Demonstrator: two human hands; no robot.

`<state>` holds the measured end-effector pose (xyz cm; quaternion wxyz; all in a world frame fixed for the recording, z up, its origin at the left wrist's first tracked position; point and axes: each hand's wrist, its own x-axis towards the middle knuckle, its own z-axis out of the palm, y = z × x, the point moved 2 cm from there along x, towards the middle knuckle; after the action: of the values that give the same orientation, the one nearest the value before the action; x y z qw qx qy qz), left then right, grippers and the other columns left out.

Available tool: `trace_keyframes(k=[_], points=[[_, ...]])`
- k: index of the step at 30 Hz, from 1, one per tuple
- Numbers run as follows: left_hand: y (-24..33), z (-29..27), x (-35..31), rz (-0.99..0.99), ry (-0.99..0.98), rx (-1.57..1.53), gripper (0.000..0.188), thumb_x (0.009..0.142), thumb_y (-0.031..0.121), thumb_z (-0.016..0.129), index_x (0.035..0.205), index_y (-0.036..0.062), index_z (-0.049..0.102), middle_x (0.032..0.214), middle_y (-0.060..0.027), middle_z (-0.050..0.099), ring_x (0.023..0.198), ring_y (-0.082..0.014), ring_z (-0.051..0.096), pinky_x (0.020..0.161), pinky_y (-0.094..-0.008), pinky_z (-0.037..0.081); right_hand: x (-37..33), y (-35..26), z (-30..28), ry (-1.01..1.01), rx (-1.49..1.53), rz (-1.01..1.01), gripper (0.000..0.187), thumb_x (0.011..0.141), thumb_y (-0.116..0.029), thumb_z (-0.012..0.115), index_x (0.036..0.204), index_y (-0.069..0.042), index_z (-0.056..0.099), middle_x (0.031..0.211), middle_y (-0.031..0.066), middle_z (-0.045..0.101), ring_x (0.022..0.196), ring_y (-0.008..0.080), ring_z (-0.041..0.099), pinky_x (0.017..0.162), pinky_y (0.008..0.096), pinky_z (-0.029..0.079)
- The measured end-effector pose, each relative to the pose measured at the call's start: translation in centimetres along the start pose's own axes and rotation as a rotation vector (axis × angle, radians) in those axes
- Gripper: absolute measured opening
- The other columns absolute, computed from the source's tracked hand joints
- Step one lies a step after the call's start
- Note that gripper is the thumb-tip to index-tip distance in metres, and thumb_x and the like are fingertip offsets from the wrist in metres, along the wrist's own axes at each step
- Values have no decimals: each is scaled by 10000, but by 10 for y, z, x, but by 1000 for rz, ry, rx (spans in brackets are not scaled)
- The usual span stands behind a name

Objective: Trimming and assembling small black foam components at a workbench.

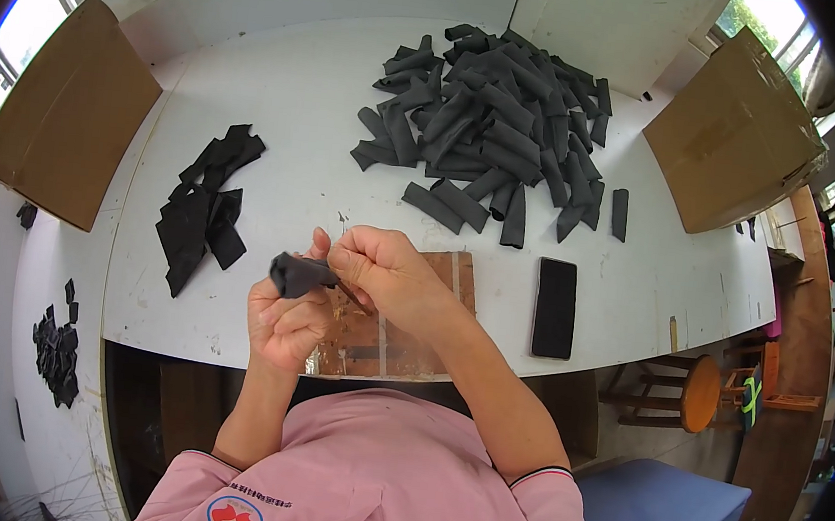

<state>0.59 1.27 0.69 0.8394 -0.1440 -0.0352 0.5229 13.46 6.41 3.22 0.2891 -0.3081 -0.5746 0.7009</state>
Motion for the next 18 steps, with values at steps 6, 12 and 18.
trace_keyframes(k=[6,12,18], points=[[12,-34,-10,210,186,950,306,807,35,545,1102,-12,483,806,-41,567,553,-65,477,431,-184,368,-8,55,-10,39,231,58,197,886,-222,486,796,-51,527,673,-25,488,605,46,442,563,185,378],[4,18,0,817,-96,1998,163,794,33,574,948,-18,561,873,-73,586,833,-161,523,765,-271,420,-11,39,-17,188,-145,-66,222,860,-225,518,811,-9,525,692,21,497,616,104,465,571,239,402],[-3,14,-6,847,-98,1930,57,803,29,565,810,-26,548,851,-97,567,812,-166,511,730,-278,416,-23,-16,0,156,-726,-529,361,744,-314,633,857,7,512,763,82,518,688,220,519,594,295,424]])
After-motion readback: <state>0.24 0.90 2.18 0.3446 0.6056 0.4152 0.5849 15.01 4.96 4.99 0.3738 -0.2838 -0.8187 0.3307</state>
